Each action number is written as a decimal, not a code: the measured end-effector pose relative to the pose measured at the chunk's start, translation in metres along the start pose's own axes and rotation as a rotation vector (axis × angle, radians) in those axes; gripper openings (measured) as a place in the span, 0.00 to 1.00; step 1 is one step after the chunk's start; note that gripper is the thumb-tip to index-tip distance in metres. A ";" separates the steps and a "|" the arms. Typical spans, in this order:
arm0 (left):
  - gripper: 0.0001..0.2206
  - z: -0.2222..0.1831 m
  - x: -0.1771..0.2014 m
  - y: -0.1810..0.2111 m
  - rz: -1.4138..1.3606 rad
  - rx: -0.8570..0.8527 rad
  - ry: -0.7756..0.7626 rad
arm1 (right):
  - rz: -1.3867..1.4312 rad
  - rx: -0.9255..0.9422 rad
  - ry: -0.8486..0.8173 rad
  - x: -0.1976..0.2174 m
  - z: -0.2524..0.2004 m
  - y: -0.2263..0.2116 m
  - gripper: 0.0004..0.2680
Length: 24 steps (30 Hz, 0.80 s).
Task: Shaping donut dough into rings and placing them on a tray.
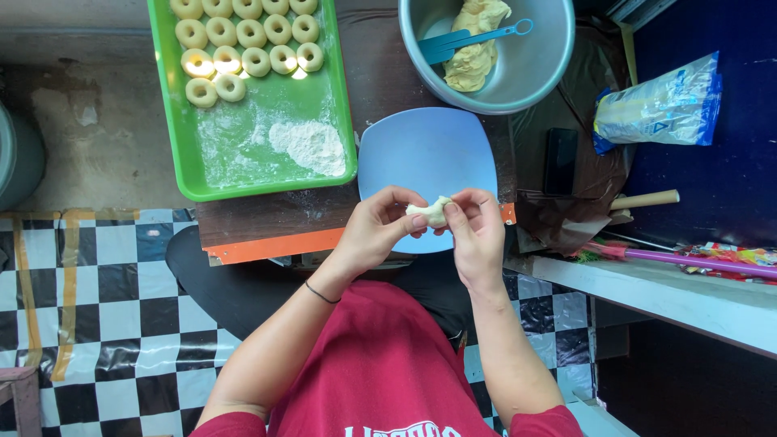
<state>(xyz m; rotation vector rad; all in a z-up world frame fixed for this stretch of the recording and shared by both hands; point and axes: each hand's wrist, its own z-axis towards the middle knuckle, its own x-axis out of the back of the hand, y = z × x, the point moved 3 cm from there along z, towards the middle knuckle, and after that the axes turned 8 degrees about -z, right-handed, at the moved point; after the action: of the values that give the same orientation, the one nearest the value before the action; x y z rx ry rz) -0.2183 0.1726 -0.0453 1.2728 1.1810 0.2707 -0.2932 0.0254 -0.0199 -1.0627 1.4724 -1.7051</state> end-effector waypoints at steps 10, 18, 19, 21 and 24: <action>0.23 0.001 0.001 0.001 -0.103 -0.088 -0.080 | -0.124 -0.002 -0.139 -0.006 -0.012 -0.022 0.11; 0.12 0.005 -0.005 0.016 0.320 -0.214 -0.018 | -0.248 -0.147 -0.248 0.030 0.009 -0.009 0.09; 0.10 0.007 -0.002 0.010 0.258 -0.151 0.042 | -0.456 -0.169 -0.131 0.042 0.009 -0.017 0.05; 0.09 0.010 0.004 0.002 0.195 -0.096 0.116 | -0.661 -0.180 -0.025 0.064 0.004 -0.063 0.03; 0.10 0.013 0.012 -0.016 0.047 0.003 0.132 | -0.312 0.128 -0.367 0.090 -0.026 -0.169 0.20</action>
<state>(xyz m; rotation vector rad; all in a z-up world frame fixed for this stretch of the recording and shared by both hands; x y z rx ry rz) -0.2089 0.1684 -0.0669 1.3021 1.2647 0.3920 -0.3521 -0.0124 0.1601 -1.5005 0.9935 -1.6678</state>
